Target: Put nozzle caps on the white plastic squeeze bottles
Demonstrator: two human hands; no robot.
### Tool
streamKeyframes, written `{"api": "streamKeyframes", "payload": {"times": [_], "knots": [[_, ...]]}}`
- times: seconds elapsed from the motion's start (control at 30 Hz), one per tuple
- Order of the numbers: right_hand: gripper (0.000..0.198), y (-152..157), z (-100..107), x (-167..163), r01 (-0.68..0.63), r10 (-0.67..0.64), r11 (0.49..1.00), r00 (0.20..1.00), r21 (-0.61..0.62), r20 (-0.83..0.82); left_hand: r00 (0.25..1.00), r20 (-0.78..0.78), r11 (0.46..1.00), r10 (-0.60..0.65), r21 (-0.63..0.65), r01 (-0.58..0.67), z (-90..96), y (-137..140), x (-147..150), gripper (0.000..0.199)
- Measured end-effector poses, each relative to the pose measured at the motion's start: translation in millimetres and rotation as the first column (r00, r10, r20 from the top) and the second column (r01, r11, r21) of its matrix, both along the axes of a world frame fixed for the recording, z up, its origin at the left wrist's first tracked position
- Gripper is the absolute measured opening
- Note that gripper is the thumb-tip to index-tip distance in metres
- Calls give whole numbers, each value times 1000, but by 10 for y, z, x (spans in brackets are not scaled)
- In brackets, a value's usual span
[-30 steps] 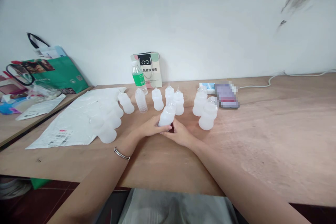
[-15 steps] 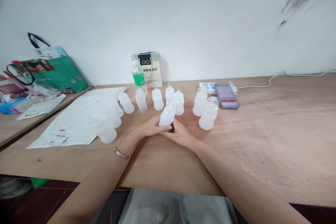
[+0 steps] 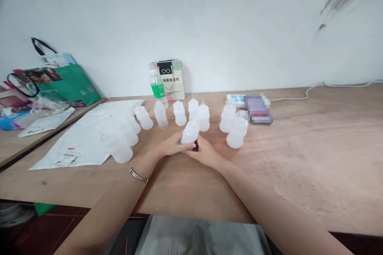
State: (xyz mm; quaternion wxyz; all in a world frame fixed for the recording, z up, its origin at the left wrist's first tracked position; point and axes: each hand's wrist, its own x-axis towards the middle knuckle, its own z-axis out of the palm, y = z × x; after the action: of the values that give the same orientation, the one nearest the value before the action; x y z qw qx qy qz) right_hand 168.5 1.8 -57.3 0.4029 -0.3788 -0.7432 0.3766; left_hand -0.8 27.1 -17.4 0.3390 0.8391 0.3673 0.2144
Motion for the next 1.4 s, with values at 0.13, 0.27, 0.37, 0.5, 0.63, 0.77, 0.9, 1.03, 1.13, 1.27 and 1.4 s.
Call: {"api": "streamKeyframes", "payload": {"times": [0.13,0.27,0.37,0.5,0.63,0.77,0.9,1.03,1.13,1.27,1.4], "knots": [[36,20,-31,10,134,-136,990,988,37,74,999,-31,999,14,35,-13,-20,13,-1,48],[36,47,-59,38,268,-273,962,956,53,107,999,-42,997,7,82,-3,-56,45,-6,46],[32,55,-57,61,355,-360,933,923,58,138,1000,-27,995,2,104,1,-77,60,-10,44],[29,44,-48,70,414,-420,908,893,68,162,1000,9,991,1,135,-3,-116,72,-4,41],[30,40,-86,50,439,-451,892,880,111,149,1000,18,979,21,201,-24,-176,99,16,36],[48,58,-168,22,461,-483,868,871,187,95,1000,6,972,18,235,-19,-216,123,33,34],[58,77,-222,3,485,-511,831,859,273,29,1000,10,970,10,241,-12,-215,119,38,31],[67,80,-230,-5,546,-554,768,828,334,-80,1000,8,967,7,255,-9,-200,110,40,29],[70,88,-232,0,531,-531,784,842,322,-96,1000,-5,962,6,272,-5,-200,111,40,28],[68,131,-245,31,535,-541,775,837,335,-84,1000,-27,954,3,300,6,-206,106,40,26],[66,189,-260,84,652,-684,660,727,373,-58,999,-53,948,10,319,7,-210,91,39,29]]}}
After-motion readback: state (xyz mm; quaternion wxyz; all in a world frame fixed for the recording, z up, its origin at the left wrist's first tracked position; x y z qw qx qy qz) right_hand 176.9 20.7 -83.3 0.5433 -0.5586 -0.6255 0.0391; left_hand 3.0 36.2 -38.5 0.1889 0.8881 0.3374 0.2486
